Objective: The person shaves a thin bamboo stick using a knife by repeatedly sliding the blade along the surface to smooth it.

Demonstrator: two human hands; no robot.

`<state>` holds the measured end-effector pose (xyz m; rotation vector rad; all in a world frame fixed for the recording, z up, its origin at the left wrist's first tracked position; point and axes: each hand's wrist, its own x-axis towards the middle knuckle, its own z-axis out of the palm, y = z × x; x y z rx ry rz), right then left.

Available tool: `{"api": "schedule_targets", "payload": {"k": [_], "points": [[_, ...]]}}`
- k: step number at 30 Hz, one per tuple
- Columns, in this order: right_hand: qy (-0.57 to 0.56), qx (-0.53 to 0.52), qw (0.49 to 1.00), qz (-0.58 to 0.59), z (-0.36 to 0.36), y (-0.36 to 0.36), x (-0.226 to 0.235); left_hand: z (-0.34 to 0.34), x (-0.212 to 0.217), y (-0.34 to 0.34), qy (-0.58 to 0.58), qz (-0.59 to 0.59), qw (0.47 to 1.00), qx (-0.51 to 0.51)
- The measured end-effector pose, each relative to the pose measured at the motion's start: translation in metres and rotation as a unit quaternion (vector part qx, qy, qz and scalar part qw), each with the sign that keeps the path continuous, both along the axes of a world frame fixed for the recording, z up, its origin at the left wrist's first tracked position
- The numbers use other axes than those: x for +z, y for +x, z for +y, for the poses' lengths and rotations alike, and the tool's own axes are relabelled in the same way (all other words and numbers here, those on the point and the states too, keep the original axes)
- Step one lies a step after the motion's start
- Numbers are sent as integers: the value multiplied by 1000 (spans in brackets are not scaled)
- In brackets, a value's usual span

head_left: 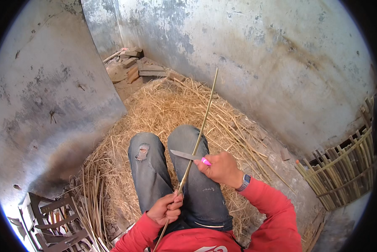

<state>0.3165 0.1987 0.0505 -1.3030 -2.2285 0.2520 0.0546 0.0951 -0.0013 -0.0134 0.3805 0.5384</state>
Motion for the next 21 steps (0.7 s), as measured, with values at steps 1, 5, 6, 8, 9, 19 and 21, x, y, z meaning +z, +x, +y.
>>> {"api": "schedule_targets", "payload": {"k": [1, 5, 6, 8, 9, 19, 21], "points": [[-5, 4, 1000, -3, 1, 0, 0, -4, 0, -4, 0, 0, 1000, 0], [-5, -19, 1000, -11, 10, 2, 3, -30, -3, -20, -7, 4, 1000, 0], [-3, -17, 1000, -9, 17, 3, 6, -39, -2, -26, -14, 16, 1000, 4], [4, -54, 998, 15, 32, 12, 13, -58, -5, -38, -22, 7, 1000, -2], [4, -55, 998, 16, 40, 18, 14, -70, -8, -44, -34, -1, 999, -7], [51, -228, 968, 89, 137, 109, -21, -156, 0, -75, -2, 309, 951, -11], [39, -244, 958, 148, 127, 101, -10, -149, -11, -73, -22, 273, 961, -31]]}}
